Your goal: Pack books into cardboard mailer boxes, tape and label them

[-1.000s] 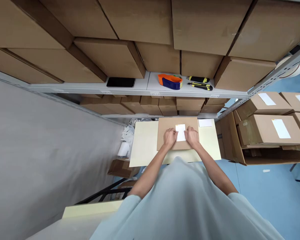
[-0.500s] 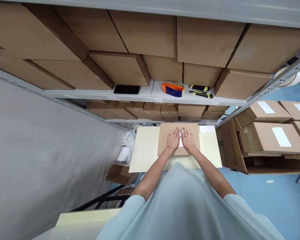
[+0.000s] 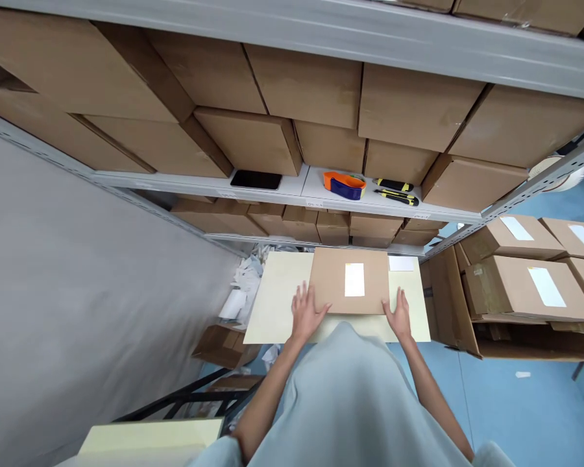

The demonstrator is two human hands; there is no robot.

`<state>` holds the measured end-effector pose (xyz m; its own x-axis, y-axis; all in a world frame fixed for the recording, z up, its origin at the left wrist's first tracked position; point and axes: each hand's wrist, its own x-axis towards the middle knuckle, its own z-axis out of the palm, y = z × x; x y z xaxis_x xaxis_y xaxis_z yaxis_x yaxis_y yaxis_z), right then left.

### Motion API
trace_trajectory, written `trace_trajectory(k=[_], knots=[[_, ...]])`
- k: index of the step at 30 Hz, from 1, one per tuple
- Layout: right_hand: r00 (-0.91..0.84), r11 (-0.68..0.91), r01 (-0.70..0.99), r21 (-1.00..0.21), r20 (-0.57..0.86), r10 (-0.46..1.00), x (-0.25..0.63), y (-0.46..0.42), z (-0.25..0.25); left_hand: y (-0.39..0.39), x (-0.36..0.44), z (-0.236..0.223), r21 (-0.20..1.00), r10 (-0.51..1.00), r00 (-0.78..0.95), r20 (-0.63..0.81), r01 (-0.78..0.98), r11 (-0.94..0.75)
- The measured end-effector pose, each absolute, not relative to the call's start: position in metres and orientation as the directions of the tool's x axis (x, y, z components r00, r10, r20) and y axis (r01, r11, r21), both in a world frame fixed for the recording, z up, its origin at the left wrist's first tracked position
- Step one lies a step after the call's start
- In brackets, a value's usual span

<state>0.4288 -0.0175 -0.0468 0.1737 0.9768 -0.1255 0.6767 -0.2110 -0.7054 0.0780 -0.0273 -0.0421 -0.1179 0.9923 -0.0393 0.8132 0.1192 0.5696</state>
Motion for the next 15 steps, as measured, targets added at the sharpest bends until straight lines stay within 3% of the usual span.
trace_trajectory(k=[3, 6, 10, 15], knots=[[0.276, -0.455, 0.36, -0.814, -0.373, 0.886, 0.449, -0.035, -0.052, -0.047, 0.048, -0.058, 0.709, 0.912, -0.288, -0.291, 0.576, 0.408], [0.184, -0.568, 0.137, -0.812, -0.542, 0.82, 0.442, -0.043, -0.048, -0.05, 0.041, -0.063, 0.789, 0.877, -0.183, -0.444, 0.385, 0.479], [0.076, -0.502, 0.061, -0.863, -0.497, 0.864, 0.415, -0.039, -0.034, -0.037, 0.055, -0.049, 0.873, 0.909, -0.092, -0.406, 0.257, 0.415], [0.132, -0.457, 0.086, -0.886, -0.444, 0.886, 0.4, -0.033, -0.03, -0.028, 0.064, -0.04, 0.873, 0.901, -0.132, -0.413, 0.222, 0.433]])
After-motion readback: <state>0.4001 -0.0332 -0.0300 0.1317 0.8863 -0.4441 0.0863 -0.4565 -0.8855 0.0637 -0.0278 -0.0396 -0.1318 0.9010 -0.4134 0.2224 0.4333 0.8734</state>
